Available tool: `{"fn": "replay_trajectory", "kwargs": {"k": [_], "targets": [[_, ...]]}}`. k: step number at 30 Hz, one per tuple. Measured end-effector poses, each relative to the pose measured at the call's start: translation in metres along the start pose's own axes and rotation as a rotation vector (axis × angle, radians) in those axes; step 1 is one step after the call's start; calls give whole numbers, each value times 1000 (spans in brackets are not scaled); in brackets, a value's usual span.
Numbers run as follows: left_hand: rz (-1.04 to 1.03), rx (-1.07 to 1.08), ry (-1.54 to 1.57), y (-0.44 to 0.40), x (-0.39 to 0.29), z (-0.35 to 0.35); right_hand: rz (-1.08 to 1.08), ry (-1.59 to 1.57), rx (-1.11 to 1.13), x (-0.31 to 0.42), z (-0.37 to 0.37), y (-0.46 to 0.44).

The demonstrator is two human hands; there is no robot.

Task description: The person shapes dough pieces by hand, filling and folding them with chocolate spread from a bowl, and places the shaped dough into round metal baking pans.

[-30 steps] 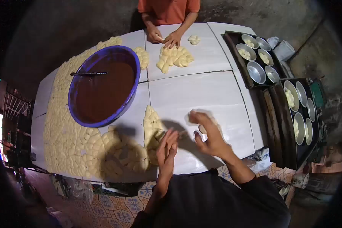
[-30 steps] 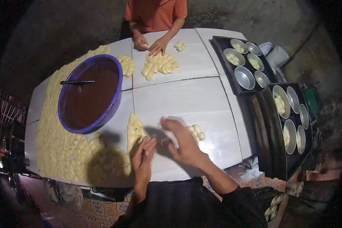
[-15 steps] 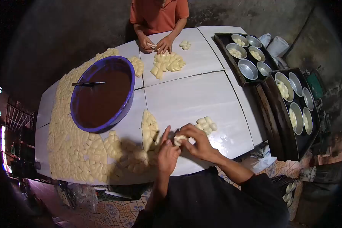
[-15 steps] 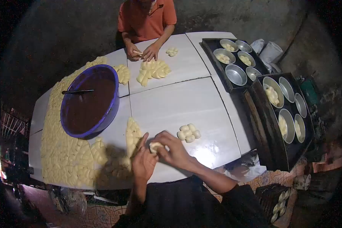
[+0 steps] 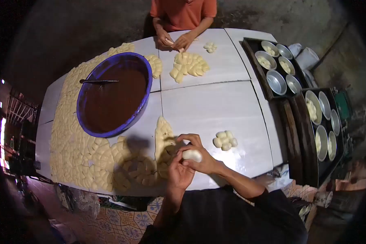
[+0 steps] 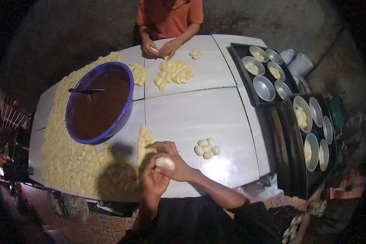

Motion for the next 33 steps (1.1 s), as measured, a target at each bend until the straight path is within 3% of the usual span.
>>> {"fn": "replay_trajectory", "kwargs": {"k": [2, 3, 4, 5, 6, 7, 8, 9, 10, 13, 14, 16, 17, 19, 20, 22, 23, 24, 27, 29, 30, 32, 33], "targets": [[274, 479, 302, 2, 2, -48, -105, -394, -27, -31, 5, 6], [294, 450, 178, 2, -12, -67, -295, -837, -57, -35, -4, 13], [285, 612, 455, -3, -39, -82, -234, -868, -58, -51, -11, 22], [176, 554, 52, -20, -70, -73, -248, -839, -38, -52, -10, 19], [-36, 534, 167, -46, -126, -44, -260, -810, -21, -52, -9, 15], [-108, 603, 21, -70, -179, -39, -251, -746, -28, -57, -7, 14], [-514, -115, -542, -60, -231, -58, -248, -748, -20, -61, -7, 12], [-590, -385, -819, -77, -272, -40, -277, -709, -67, -71, -1, 12], [-591, -390, -819, -80, -276, -48, -308, -672, -118, -80, 2, 14], [-866, -453, -1830, -79, -264, -119, -319, -751, -218, -94, 2, 10], [-856, -447, -1832, -86, -270, -108, -322, -798, -250, -97, 2, 10], [-136, -645, -1672, -121, -276, -16, -283, -826, -279, -99, 3, 10], [-115, -634, -1675, -114, -255, -20, -292, -830, -309, -100, 4, 11], [-630, -823, -1493, -55, -232, -60, -332, -905, -468, -100, 7, 8], [-621, -815, -1496, -50, -211, -53, -336, -901, -478, -106, 2, 9], [130, -315, -277, -73, -105, 3, -401, -1422, -522, -117, -24, 16], [129, -236, -382, -58, -83, -24, -552, -1256, -574, -121, -23, 28], [-55, -277, -467, -46, -83, -22, -716, -928, -710, -109, -11, 27], [-144, -420, -391, -23, -67, -7, -765, -752, -728, -89, 3, 45], [-123, -259, -630, -12, -54, -31, -238, 325, -404, -14, 36, 11], [-120, -250, -635, -5, -49, -29, -198, 447, -235, 0, 31, 11], [-201, -189, -1049, 2, -43, -41, -78, 422, -118, 8, 25, 21], [-186, -165, -1094, 3, -38, -42, -68, 310, -158, 9, 30, 25]]}}
Point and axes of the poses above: each hand's wrist, its own y-axis away from the middle knuckle, its own z-axis out of the back of the hand, x = y × z, the point moved 10 cm from there along -y, towards the middle knuckle, and after that the axes turned 12 degrees about z, right-handed, at the moved point
